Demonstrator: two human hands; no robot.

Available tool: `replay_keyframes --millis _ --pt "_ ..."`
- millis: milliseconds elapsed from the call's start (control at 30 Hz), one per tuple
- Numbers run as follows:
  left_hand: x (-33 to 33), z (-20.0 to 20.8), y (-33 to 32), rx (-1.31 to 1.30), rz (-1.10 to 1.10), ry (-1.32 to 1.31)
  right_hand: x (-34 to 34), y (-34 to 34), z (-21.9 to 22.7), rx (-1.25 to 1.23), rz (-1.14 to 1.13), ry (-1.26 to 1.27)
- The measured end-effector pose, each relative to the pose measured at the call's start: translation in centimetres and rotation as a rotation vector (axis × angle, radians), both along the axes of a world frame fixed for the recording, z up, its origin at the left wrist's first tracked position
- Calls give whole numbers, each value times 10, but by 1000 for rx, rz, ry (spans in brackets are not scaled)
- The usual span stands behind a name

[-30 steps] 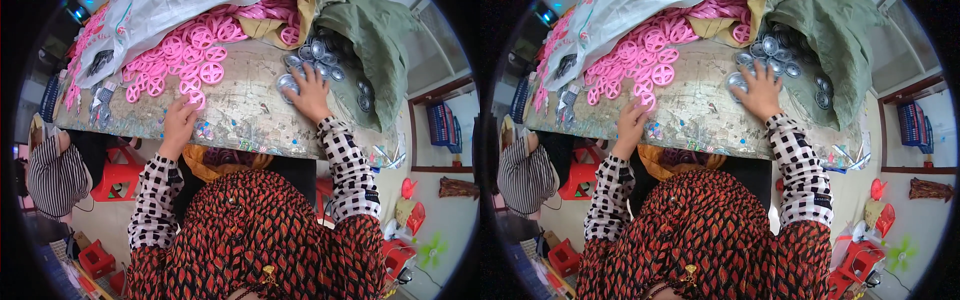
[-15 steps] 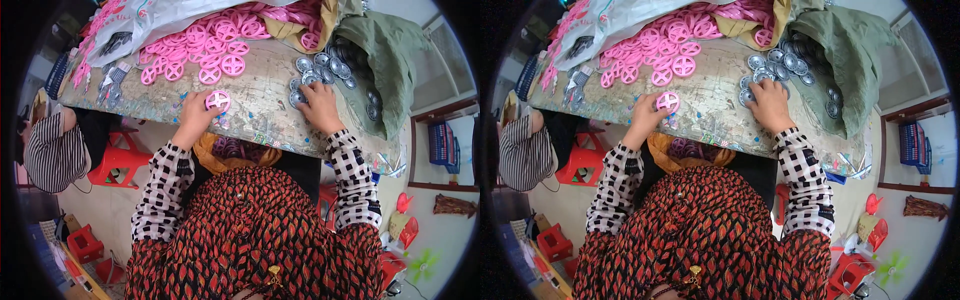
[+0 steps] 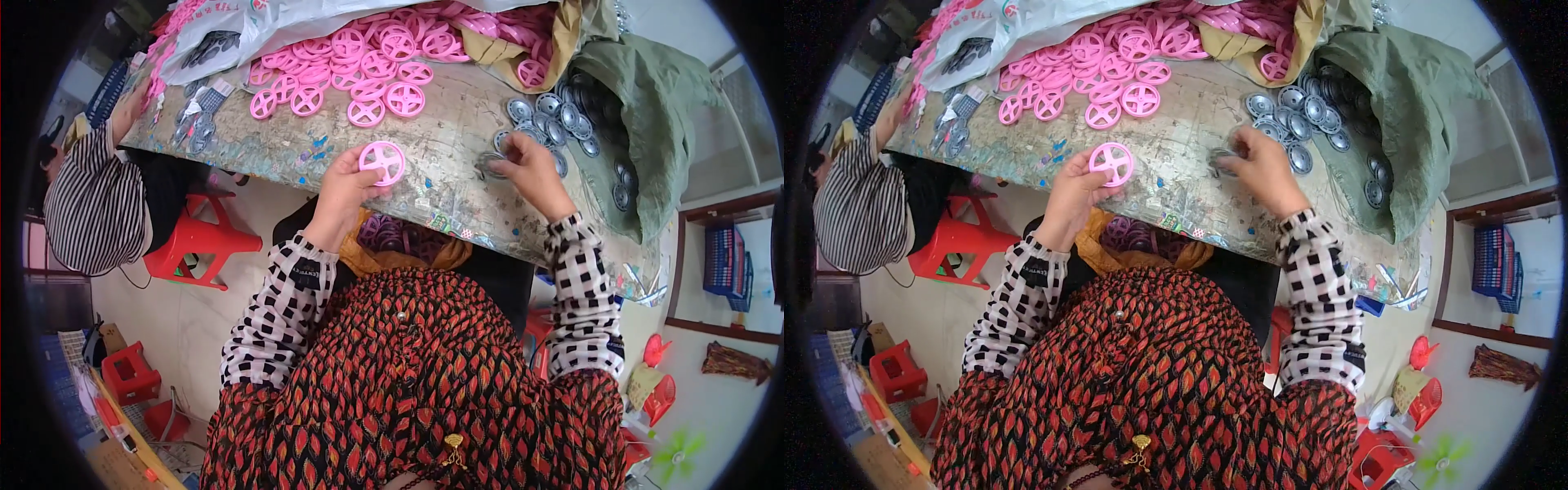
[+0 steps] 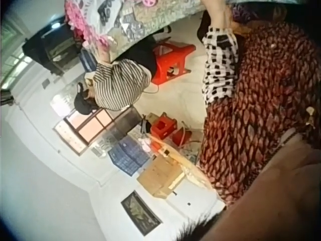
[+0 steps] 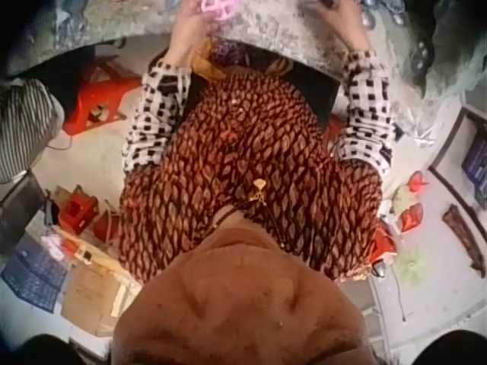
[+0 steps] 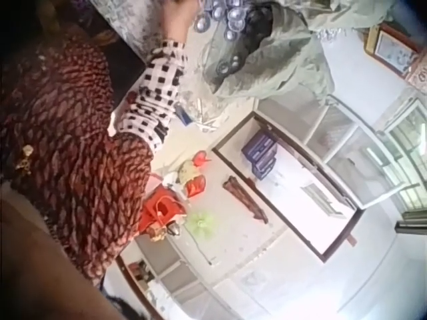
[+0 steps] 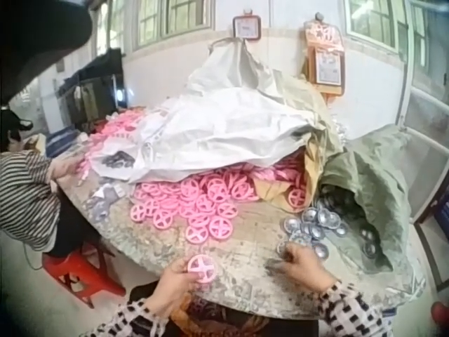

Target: Assembling small pink plastic components into metal circular frames on a workbench.

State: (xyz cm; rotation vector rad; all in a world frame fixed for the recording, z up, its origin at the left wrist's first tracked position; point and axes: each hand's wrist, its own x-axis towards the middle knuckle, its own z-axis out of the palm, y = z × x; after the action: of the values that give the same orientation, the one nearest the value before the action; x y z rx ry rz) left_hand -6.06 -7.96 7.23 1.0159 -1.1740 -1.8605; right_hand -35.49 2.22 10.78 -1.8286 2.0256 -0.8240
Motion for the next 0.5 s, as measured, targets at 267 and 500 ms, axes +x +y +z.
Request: replay_keyframes --millis 267,500 --pt "-21 22 35 303 -107 441 126 -7 -1 -208 -132 -651" --pt "-14 29 42 126 -94 313 121 -2 5 -235 -102 -445"
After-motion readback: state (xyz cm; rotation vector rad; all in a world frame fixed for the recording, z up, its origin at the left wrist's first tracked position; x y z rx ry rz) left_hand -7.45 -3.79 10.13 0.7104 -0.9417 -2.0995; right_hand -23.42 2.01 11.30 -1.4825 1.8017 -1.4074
